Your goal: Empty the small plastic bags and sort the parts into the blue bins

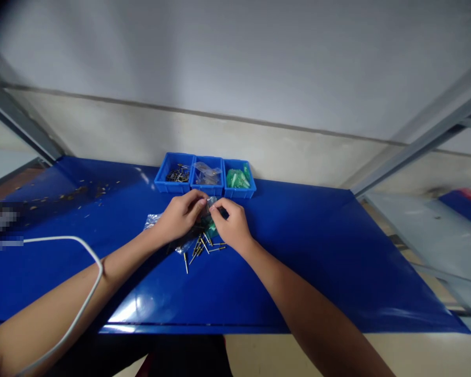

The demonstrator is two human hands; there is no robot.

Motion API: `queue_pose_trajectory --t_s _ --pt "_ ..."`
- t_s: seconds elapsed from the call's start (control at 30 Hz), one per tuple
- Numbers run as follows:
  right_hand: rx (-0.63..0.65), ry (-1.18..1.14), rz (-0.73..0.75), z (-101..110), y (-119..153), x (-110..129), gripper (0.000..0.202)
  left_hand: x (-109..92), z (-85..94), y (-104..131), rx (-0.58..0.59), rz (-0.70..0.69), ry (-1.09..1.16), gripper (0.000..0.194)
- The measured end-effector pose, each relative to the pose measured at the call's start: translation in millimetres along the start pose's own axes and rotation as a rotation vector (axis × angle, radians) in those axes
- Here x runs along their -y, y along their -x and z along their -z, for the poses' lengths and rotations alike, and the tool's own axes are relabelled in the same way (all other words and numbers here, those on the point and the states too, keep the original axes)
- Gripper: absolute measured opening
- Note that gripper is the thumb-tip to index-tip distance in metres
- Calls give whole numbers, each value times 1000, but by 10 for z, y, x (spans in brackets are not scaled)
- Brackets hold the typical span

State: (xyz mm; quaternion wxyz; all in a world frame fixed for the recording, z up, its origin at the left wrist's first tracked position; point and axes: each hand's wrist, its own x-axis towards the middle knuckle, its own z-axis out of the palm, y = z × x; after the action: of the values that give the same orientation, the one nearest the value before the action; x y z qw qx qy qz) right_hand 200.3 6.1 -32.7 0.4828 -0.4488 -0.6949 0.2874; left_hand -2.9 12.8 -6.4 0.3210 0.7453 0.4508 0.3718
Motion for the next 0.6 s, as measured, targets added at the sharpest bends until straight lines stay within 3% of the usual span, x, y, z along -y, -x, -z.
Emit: queue_pose_trajectory --t_s 0.23,0.4,0.6 --pt "-8 -41 -66 -23 -4 -34 22 44 -62 -29 11 114 368 11" --pt "4 -36 -68 -32 0 -49 22 73 -69 -65 -1 185 448 12" --pt "-5 -56 -75 -34 -10 -61 17 68 -61 -65 -57 156 447 29"
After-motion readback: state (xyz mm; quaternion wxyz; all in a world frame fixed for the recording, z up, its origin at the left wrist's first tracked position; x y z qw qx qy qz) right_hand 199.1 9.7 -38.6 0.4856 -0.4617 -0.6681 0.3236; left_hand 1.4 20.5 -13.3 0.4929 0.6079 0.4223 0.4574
